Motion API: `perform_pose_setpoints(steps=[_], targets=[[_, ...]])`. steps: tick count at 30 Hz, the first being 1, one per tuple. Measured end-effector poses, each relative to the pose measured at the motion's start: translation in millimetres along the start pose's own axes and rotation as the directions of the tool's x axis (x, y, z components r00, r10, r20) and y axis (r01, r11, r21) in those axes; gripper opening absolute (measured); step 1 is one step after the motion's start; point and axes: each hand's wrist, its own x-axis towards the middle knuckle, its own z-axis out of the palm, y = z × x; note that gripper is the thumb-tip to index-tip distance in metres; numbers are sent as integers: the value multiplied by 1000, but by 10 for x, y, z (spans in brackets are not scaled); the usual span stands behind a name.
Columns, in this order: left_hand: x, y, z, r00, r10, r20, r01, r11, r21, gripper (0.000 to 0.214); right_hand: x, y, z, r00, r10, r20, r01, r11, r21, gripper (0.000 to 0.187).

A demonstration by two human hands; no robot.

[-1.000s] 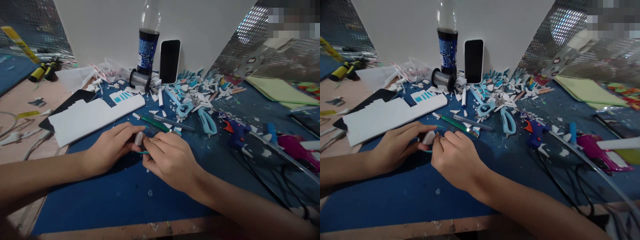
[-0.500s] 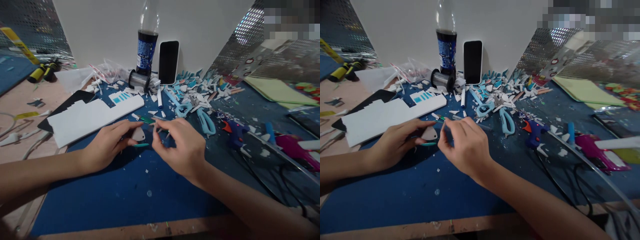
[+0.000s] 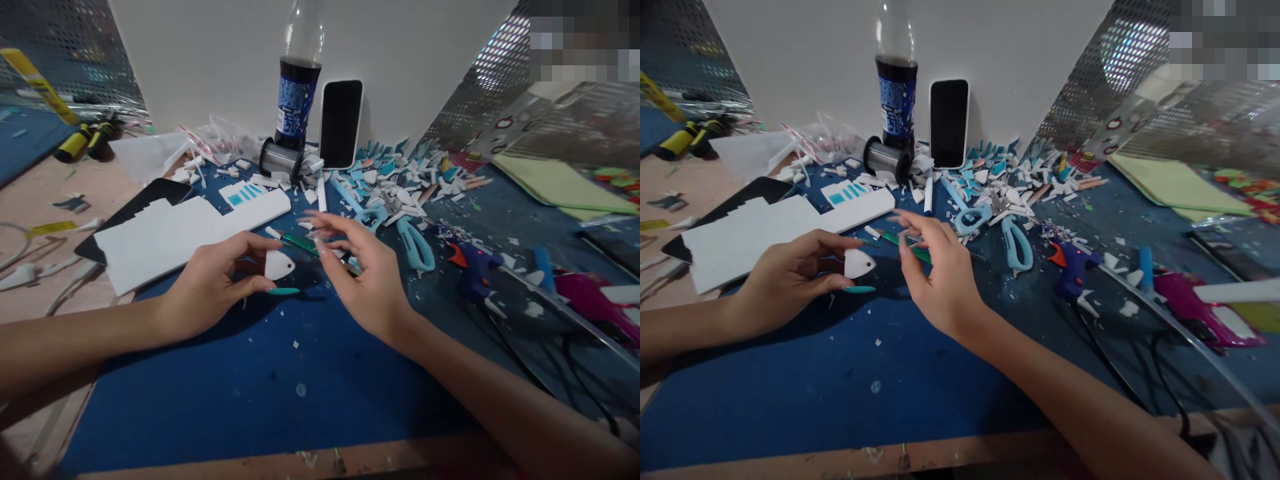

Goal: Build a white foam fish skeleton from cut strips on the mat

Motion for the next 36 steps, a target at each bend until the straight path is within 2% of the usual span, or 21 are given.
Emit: perform_pose_setpoints(steps=[3,6,8,13,16,20,23,26,31,36], targets=[[0,-10,1,1000,1,6,-1,1000,14,36,-1,-27,-23,1000,-20,14,19,998,54,24],[1,-13,2,1000,14,16,-15,999,37,37,6,-53,-46,998,-45,-39,45,999,-7,22],[4,-10,-1,999,29,19,-30,998,54,37,11,-60,-49,998,-51,-31,50,998,-40,24],[8,-12,-21,994,104,30,-107,985,137,38,15,-32,-33,986,-92,140,96,995,-24,24],[0,-12,-33,984,172,50,-180,939,293,30,14,-27,-34,979,-69,194,70,998,1,27],[-21,-10,-28,956,285,68,-284,846,452,31,9,-62,-45,987,-30,160,40,998,-58,28],[-32,-16,-11,936,346,72,-332,791,515,32,1,-91,-39,977,-103,188,114,992,-49,25],[-34,-26,2,925,370,81,-352,761,544,32,-5,-103,-25,961,-164,224,178,983,-45,23],[-31,-29,1,921,379,89,-362,750,554,31,-4,-92,-27,952,-177,251,205,975,-90,20],[-28,-19,-17,922,371,112,-371,762,531,31,3,-62,-40,924,-202,325,256,957,-135,20]])
